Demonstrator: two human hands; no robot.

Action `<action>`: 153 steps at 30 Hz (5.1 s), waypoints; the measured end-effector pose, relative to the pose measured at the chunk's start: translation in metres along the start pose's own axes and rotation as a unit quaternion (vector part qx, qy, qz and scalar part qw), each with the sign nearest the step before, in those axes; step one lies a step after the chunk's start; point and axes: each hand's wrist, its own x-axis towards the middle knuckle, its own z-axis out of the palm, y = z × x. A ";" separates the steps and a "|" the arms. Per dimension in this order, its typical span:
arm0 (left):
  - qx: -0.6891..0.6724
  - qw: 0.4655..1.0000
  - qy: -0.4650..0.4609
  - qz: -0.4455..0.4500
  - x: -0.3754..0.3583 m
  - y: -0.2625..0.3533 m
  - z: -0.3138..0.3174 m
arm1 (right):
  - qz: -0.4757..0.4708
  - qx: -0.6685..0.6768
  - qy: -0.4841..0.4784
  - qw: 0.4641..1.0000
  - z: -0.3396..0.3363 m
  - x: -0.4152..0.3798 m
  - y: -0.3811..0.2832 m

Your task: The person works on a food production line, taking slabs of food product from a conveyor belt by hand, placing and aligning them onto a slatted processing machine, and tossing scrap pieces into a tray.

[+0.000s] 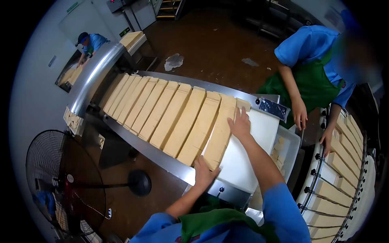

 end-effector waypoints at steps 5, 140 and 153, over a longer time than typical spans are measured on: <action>0.053 0.996 -0.067 0.009 0.005 -0.001 -0.008 | -0.017 -0.065 -0.037 0.997 0.003 0.049 -0.043; -0.024 0.943 -0.211 0.256 -0.039 0.120 0.054 | 0.480 0.224 0.317 0.787 -0.168 -0.238 0.174; -0.096 0.446 -0.586 0.669 -0.233 0.214 0.119 | 0.680 0.175 0.289 0.651 -0.252 -0.628 0.314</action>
